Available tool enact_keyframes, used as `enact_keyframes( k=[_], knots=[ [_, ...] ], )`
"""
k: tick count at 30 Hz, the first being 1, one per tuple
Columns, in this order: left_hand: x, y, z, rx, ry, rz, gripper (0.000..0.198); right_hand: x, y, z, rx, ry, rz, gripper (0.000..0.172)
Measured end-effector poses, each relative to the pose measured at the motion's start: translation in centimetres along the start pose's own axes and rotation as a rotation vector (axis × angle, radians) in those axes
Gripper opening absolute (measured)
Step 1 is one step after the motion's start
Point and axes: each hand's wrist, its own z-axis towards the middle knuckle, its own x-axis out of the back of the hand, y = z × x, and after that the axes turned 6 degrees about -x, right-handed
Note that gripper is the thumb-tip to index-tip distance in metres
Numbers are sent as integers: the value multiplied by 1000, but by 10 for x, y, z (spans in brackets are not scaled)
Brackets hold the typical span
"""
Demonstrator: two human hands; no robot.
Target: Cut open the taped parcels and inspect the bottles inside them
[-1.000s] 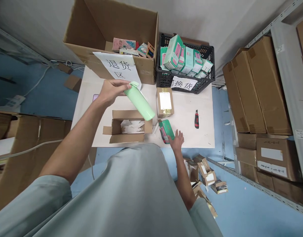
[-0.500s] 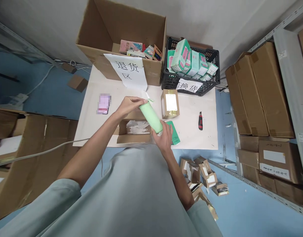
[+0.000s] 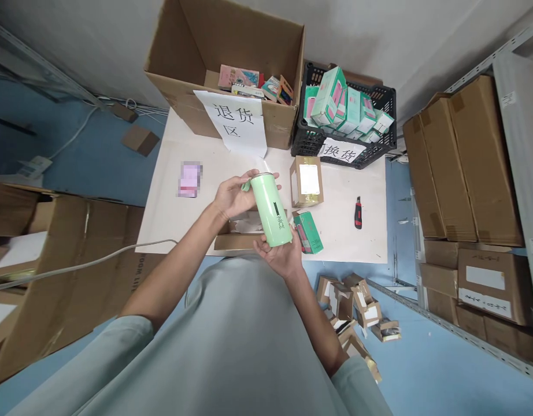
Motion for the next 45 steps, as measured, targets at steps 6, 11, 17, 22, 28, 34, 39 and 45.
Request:
enact_keyframes(
  k=[6,11,17,22,28,34,39,45],
  knots=[
    [-2,-23,-6,99,-50,-257,69,9,8,7,9,60,-38,74],
    [9,-29,4,109,88,-316,70,29,2,7,322,358,-563,90],
    [-4,-37,5,106,234,-278,67,32,6,13,590,664,-1124,99],
    [-8,-32,-4,165,234,-262,68,34,10,17,558,641,-921,85],
    [1,-7,-3,92,181,-99,62,30,8,6,96,198,-205,66],
    [2,-8,-1,46,39,-173,48,10,6,-2,-208,74,204,72],
    [4,-22,-4,89,-3,-267,53,9,-2,-6,-297,82,302,86],
    [1,-30,-2,76,62,-254,60,21,-3,-5,-168,117,0,87]
  ],
)
